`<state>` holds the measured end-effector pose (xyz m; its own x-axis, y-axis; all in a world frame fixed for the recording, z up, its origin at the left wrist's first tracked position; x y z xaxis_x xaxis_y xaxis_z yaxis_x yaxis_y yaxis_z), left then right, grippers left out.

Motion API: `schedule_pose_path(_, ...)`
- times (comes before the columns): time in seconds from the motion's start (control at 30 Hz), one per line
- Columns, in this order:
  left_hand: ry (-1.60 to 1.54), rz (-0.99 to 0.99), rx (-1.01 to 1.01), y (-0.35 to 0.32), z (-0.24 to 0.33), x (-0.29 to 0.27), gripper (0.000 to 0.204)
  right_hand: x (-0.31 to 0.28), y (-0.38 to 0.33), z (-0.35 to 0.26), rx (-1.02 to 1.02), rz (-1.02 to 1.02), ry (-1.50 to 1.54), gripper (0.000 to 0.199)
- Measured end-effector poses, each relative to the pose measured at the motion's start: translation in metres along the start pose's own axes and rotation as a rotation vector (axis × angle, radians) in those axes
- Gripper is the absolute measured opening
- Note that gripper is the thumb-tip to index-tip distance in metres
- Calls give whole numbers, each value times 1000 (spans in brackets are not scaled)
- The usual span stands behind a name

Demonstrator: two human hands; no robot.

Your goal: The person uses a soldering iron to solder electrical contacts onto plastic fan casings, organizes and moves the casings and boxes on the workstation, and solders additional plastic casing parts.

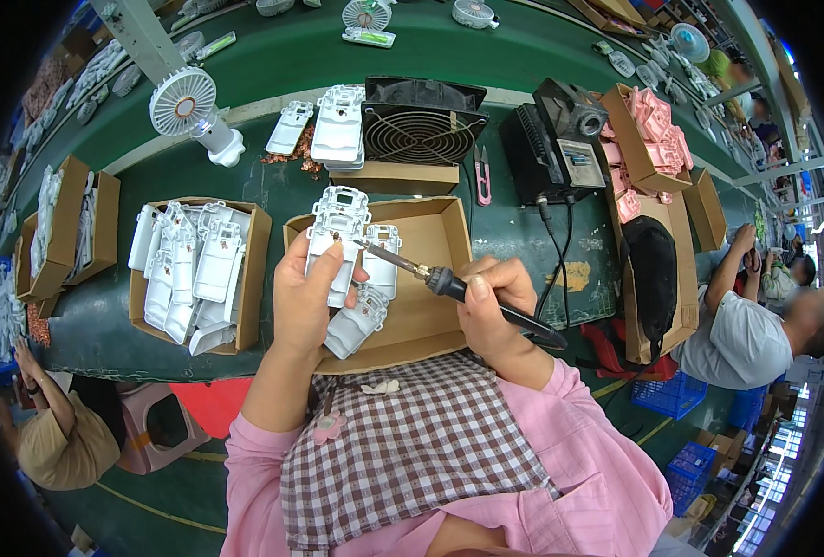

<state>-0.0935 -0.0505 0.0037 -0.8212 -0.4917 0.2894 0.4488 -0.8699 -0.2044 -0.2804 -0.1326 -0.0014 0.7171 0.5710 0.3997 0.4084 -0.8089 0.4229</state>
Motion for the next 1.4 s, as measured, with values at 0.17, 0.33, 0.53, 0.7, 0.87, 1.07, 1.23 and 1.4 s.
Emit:
schedule_pose_path(0.17,56,52,22,0,-1,0,20,2,0,-2,44,3,-1,14)
schedule_pose_path(0.33,105,91,4,-1,1,0,21,3,1,-4,87,10,-24,14)
schedule_pose_path(0.53,256,119,8,-2,-2,0,23,8,5,-6,122,5,-140,15)
schedule_pose_path(0.7,287,132,43,-2,-4,2,23,9,6,-3,80,-26,-231,16)
schedule_pose_path(0.87,325,135,58,-2,-3,1,24,10,6,-4,107,-20,-268,17)
schedule_pose_path(1.07,323,138,70,-2,-5,1,22,12,7,-2,83,-42,-299,17)
schedule_pose_path(1.23,325,139,76,-2,-4,2,21,11,8,-2,85,-48,-294,17)
schedule_pose_path(1.4,327,143,74,-2,-4,1,21,15,9,-4,64,-75,-334,17)
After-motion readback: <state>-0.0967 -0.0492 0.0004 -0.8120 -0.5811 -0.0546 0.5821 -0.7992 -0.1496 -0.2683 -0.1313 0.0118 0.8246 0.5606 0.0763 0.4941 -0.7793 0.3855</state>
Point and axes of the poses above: each hand's wrist, its own y-axis towards the middle knuckle, its own x-axis out of the palm, z = x × y, the point moved 2 cm from there along y, towards the middle knuckle, and after that the axes turned 12 degrees about y, right-handed, at the moved point
